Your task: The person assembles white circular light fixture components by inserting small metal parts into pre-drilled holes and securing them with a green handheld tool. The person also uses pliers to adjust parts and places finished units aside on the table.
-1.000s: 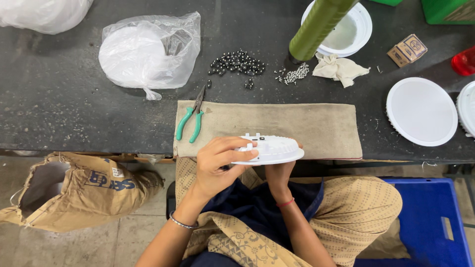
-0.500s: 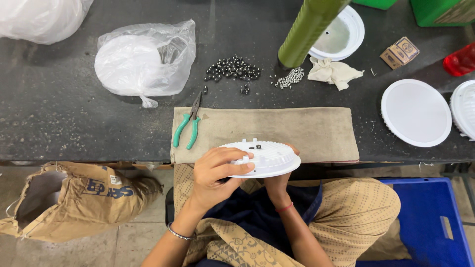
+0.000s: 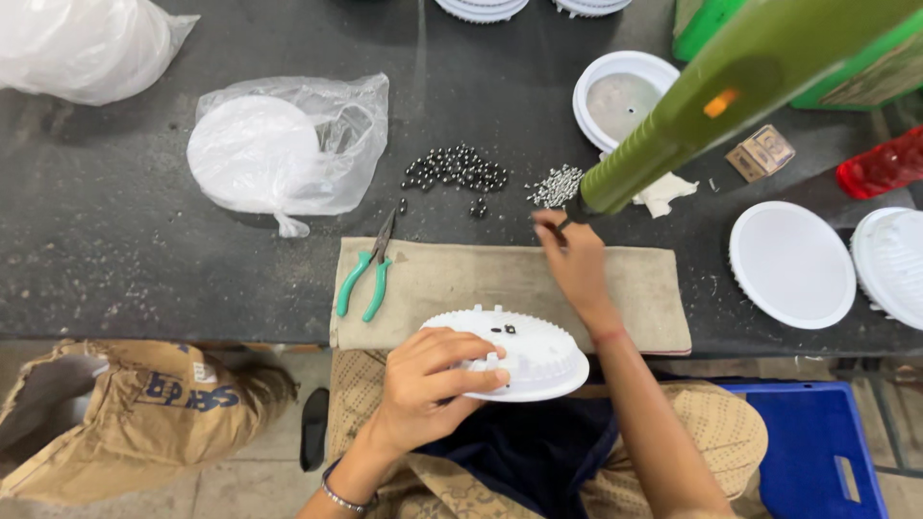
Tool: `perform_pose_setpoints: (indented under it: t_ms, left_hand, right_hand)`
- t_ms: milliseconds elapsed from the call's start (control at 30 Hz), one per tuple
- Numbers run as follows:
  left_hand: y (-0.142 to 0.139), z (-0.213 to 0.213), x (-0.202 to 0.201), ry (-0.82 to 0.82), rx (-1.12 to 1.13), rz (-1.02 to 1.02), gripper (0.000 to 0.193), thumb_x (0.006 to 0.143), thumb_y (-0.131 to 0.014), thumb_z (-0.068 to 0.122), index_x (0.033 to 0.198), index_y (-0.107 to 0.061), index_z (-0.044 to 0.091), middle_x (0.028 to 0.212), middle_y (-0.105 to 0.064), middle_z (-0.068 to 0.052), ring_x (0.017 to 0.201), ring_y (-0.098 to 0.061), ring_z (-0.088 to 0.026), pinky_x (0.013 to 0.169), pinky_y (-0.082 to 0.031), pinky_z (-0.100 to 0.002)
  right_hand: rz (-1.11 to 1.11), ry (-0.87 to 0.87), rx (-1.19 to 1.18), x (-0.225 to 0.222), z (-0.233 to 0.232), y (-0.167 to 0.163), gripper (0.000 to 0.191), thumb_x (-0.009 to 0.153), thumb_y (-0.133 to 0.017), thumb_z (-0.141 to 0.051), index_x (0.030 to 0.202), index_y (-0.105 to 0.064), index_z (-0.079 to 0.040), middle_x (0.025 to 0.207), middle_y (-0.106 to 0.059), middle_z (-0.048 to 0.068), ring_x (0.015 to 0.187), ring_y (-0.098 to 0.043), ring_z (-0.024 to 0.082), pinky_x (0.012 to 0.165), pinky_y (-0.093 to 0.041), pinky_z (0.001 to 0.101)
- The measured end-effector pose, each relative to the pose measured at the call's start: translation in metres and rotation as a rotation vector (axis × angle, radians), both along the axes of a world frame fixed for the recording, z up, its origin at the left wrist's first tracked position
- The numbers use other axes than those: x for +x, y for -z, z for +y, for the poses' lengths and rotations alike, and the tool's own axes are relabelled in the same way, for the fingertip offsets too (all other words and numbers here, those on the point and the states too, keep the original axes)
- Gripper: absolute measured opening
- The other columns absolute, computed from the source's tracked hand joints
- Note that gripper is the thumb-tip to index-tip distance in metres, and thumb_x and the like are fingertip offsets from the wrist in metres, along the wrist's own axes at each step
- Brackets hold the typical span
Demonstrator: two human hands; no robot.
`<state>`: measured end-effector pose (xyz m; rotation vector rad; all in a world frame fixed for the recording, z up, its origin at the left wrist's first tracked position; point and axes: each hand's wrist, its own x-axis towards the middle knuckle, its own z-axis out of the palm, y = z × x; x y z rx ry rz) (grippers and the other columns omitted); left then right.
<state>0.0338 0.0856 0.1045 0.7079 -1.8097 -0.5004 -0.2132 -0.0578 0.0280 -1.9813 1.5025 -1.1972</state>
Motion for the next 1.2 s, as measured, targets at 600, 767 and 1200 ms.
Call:
perform_pose_setpoints:
  t_ms: [600, 767, 1200]
  left_hand:
    - [-0.002, -0.013, 0.0, 0.0, 0.011, 0.002, 0.039, 0.067, -0.083, 0.004, 0.103, -0.077, 0.018, 0.108, -0.075, -0.002, 0.099, -0.074, -0.023, 0.086, -0.057, -0.037]
    - [-0.002, -0.017, -0.004, 0.002, 0.017, -0.018, 0.038, 0.066, -0.085, 0.007, 0.101, -0.076, 0.018, 0.107, -0.074, -0.003, 0.098, -0.074, -0.023, 0.087, -0.057, -0.037]
    - [-0.008, -0.01, -0.009, -0.038, 0.039, -0.035, 0.032, 0.071, -0.083, 0.005, 0.1, -0.078, 0.018, 0.106, -0.075, -0.001, 0.098, -0.074, -0.021, 0.086, -0.056, -0.035]
  right_hand:
    - [-0.102, 0.161, -0.282, -0.016, -0.059, 0.009, 0.006, 0.098, -0.071, -0.003, 0.104, -0.071, -0.001, 0.095, -0.069, 0.012, 0.087, -0.067, 0.029, 0.082, -0.053, 0.0383]
    - [0.137, 0.232, -0.053, -0.025, -0.041, 0.023, 0.011, 0.096, -0.074, -0.014, 0.1, -0.073, -0.003, 0.091, -0.072, 0.019, 0.088, -0.07, 0.037, 0.075, -0.052, 0.0432]
    - [0.346, 0.2, 0.099, 0.004, -0.078, 0.037, 0.013, 0.089, -0.077, -0.024, 0.098, -0.074, -0.015, 0.089, -0.073, 0.013, 0.084, -0.069, 0.037, 0.071, -0.054, 0.0471]
